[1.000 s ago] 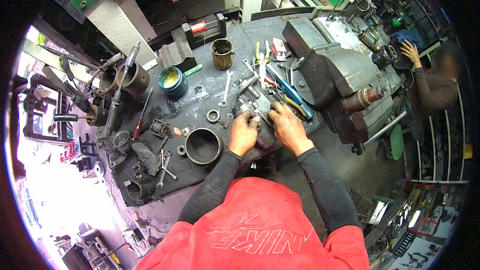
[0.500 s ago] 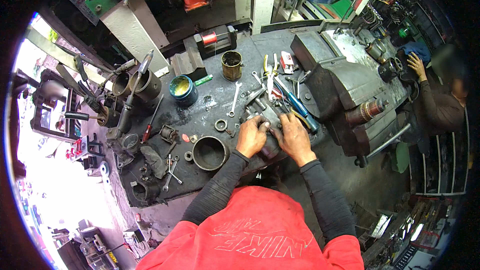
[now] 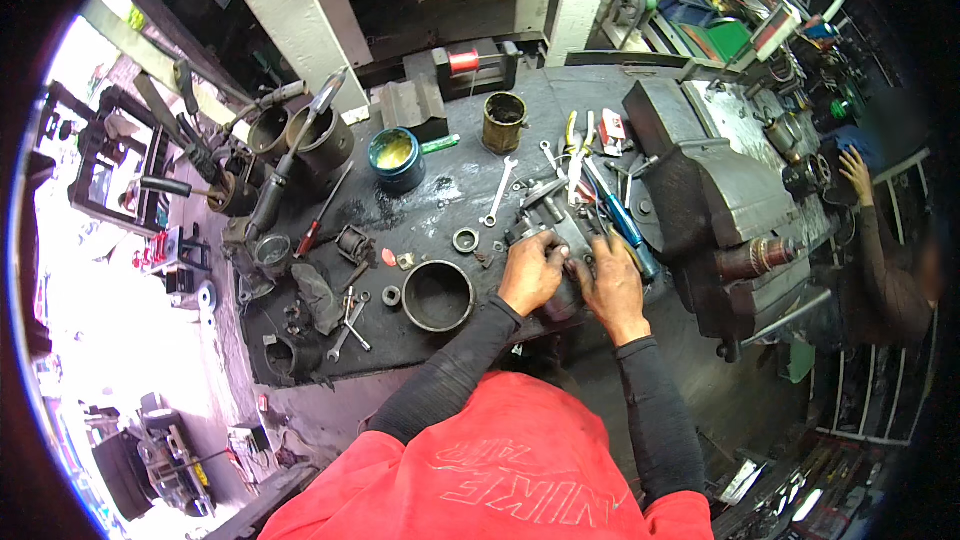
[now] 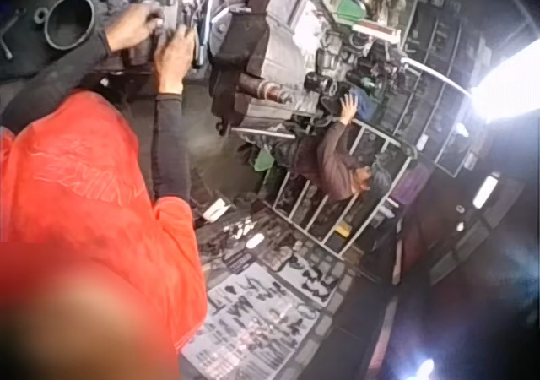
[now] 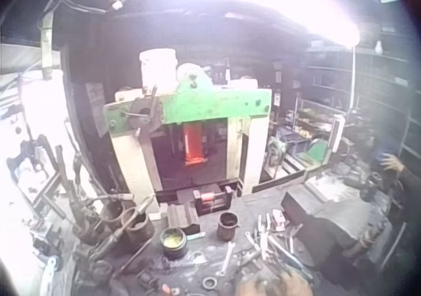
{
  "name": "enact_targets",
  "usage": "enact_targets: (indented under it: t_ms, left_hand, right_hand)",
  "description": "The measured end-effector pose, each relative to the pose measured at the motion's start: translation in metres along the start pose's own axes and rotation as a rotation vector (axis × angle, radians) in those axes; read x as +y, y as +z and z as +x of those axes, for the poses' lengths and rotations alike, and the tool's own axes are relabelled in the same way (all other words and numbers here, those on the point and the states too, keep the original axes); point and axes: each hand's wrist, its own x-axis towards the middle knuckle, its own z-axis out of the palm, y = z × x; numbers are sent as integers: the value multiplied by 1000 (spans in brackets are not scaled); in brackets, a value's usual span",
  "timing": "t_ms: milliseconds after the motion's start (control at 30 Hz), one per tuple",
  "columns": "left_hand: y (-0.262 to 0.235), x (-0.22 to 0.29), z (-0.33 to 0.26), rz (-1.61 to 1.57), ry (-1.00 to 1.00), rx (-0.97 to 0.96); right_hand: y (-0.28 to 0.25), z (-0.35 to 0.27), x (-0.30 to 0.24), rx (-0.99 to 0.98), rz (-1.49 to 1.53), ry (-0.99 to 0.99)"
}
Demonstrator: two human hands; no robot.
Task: The person works on a small cylindrical electrical component at a cluttered workbench, using pliers and a screwdriver to manipulate internal parts. They then move to a different area to connect wires to the component using a multimeter and alligator clips.
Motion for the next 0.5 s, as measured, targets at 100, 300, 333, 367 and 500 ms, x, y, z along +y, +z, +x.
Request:
enact_targets:
  t_ms: [100,300,333,367,500]
  left_hand:
    - [0,1,-2,-74,-18,22]
    - [5,-3,-10,-70,-20,102]
    - [6,-5,-11,-68,-27,97]
    - [7,-7,-11,-75,-37,84]
    - [9,-11,-16,-570,-351,-33]
  right_hand:
    - [7,0,-1,-90,-79,117]
    - [-3,3,0,-142,-74,-132]
    - [-8,5,-2,-158,-59,-146]
    - [-11,8,-5,-139,31,-97]
    - [-29,18,-31,-169,499,460]
